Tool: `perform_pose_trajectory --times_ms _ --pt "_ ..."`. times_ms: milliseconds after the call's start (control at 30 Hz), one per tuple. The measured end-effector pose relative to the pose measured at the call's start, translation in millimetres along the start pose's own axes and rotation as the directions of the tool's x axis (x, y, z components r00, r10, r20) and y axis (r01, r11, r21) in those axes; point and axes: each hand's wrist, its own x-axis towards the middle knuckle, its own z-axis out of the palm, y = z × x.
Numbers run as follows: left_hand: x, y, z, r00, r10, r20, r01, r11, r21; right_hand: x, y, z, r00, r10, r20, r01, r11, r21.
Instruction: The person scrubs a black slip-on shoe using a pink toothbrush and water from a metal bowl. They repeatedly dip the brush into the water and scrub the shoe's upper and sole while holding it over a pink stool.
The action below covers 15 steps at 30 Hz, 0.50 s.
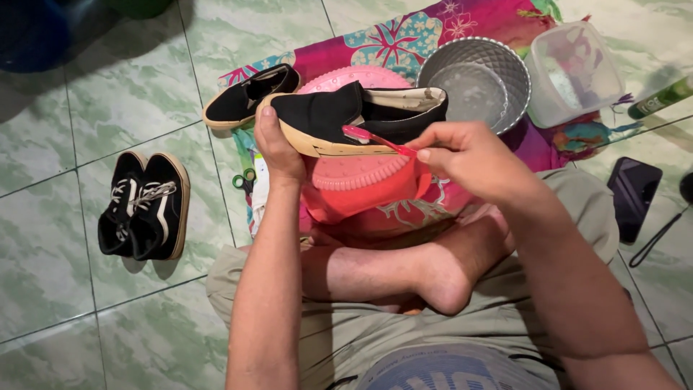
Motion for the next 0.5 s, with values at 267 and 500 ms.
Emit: perform_pose_trajectory --times_ms 267,500 --pt "1.2 10.4 3.1 1.000 -0.002 0.001 0.002 1.000 0.003 6.0 6.8 -1.5 0.988 -0.155 0.028 0.154 0.915 -0.373" --pt "-0.6 18.2 4.5 1.000 -0.003 -0.023 0.002 1.000 -0.017 -34.3 7.7 -31.6 0.966 -0.238 -0.105 0.110 0.740 -0.664"
